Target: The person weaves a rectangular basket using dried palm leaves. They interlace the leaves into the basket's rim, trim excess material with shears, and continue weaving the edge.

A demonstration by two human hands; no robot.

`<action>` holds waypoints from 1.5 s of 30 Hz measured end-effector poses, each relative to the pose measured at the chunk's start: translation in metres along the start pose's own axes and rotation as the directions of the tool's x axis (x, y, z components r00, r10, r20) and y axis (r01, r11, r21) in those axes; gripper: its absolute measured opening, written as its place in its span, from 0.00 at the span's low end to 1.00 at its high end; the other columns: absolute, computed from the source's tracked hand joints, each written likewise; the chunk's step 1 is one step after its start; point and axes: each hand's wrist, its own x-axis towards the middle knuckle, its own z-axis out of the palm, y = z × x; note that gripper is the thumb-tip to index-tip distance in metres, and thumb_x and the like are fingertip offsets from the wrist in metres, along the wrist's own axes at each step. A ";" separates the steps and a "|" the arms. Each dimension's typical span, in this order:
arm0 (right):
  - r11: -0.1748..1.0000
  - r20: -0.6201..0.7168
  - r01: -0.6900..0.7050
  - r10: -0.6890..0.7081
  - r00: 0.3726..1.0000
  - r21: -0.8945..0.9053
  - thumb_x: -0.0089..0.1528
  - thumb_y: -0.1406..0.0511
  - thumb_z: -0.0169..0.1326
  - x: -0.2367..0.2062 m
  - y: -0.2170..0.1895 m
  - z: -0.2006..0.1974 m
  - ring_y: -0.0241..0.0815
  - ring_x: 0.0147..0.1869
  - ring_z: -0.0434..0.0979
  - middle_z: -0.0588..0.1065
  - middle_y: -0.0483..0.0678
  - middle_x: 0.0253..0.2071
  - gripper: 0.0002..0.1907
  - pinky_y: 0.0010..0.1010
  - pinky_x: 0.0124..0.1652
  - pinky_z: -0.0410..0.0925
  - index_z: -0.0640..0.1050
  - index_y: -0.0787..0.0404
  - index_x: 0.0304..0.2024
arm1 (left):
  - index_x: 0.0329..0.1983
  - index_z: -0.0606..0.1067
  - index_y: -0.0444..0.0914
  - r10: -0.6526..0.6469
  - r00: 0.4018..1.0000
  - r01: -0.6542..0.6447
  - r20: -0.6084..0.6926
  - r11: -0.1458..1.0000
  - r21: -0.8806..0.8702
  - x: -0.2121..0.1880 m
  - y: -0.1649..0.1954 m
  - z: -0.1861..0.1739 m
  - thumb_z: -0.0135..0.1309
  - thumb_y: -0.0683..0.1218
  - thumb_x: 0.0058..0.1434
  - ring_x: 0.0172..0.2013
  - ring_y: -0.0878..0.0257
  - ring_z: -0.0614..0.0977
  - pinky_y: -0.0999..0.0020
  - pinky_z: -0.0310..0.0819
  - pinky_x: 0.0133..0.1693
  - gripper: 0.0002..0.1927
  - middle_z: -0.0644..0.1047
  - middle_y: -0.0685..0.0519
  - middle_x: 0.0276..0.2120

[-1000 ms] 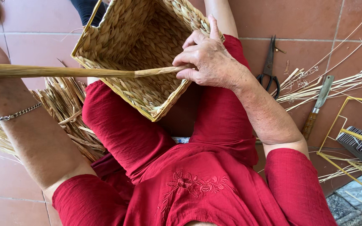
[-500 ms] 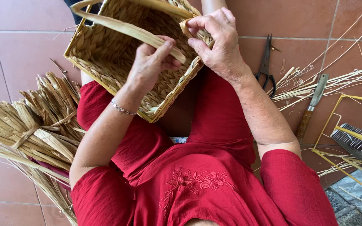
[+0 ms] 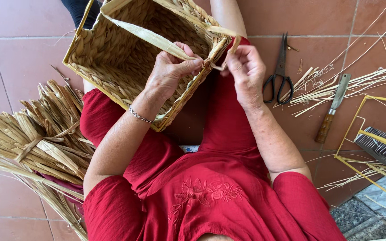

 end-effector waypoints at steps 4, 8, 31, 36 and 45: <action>0.967 0.093 -0.042 0.019 0.996 0.250 0.63 0.75 0.58 0.000 -0.008 0.001 0.37 0.50 0.79 0.74 0.46 0.48 0.20 0.31 0.56 0.77 0.70 0.63 0.56 | 0.40 0.73 0.37 0.003 0.999 -0.003 0.039 1.000 -0.005 -0.001 0.003 -0.003 0.68 0.36 0.57 0.36 0.65 0.84 0.70 0.83 0.41 0.15 0.83 0.49 0.35; 0.993 0.102 -0.016 0.004 0.995 0.116 0.62 0.77 0.62 -0.009 0.001 0.009 0.36 0.54 0.76 0.72 0.46 0.51 0.26 0.31 0.59 0.74 0.66 0.62 0.58 | 0.41 0.76 0.36 -0.011 1.000 0.011 0.013 0.998 0.059 0.002 -0.001 -0.003 0.68 0.36 0.57 0.34 0.66 0.83 0.71 0.82 0.39 0.13 0.82 0.52 0.34; 0.986 0.032 -0.084 0.080 0.996 0.146 0.62 0.76 0.62 -0.004 0.029 0.018 0.35 0.52 0.78 0.74 0.47 0.47 0.21 0.31 0.57 0.75 0.65 0.61 0.49 | 0.42 0.83 0.34 -0.061 0.991 0.025 0.120 0.959 0.282 0.000 0.016 -0.001 0.64 0.42 0.62 0.32 0.71 0.82 0.78 0.80 0.37 0.07 0.83 0.54 0.33; 0.980 0.021 -0.102 0.100 0.995 0.169 0.62 0.76 0.63 -0.005 0.039 0.014 0.34 0.50 0.77 0.73 0.46 0.45 0.19 0.30 0.55 0.75 0.66 0.60 0.45 | 0.40 0.80 0.34 -0.019 0.999 0.004 0.040 0.944 0.331 0.006 0.007 -0.002 0.67 0.43 0.59 0.27 0.70 0.82 0.76 0.79 0.29 0.10 0.82 0.53 0.29; 0.977 0.052 -0.146 0.139 0.989 0.159 0.63 0.75 0.59 -0.003 0.034 0.016 0.38 0.53 0.81 0.80 0.52 0.46 0.09 0.32 0.57 0.77 0.71 0.63 0.39 | 0.40 0.81 0.33 0.085 0.996 -0.075 0.012 0.801 0.593 0.000 -0.007 0.006 0.63 0.49 0.66 0.29 0.71 0.80 0.75 0.77 0.31 0.13 0.82 0.55 0.29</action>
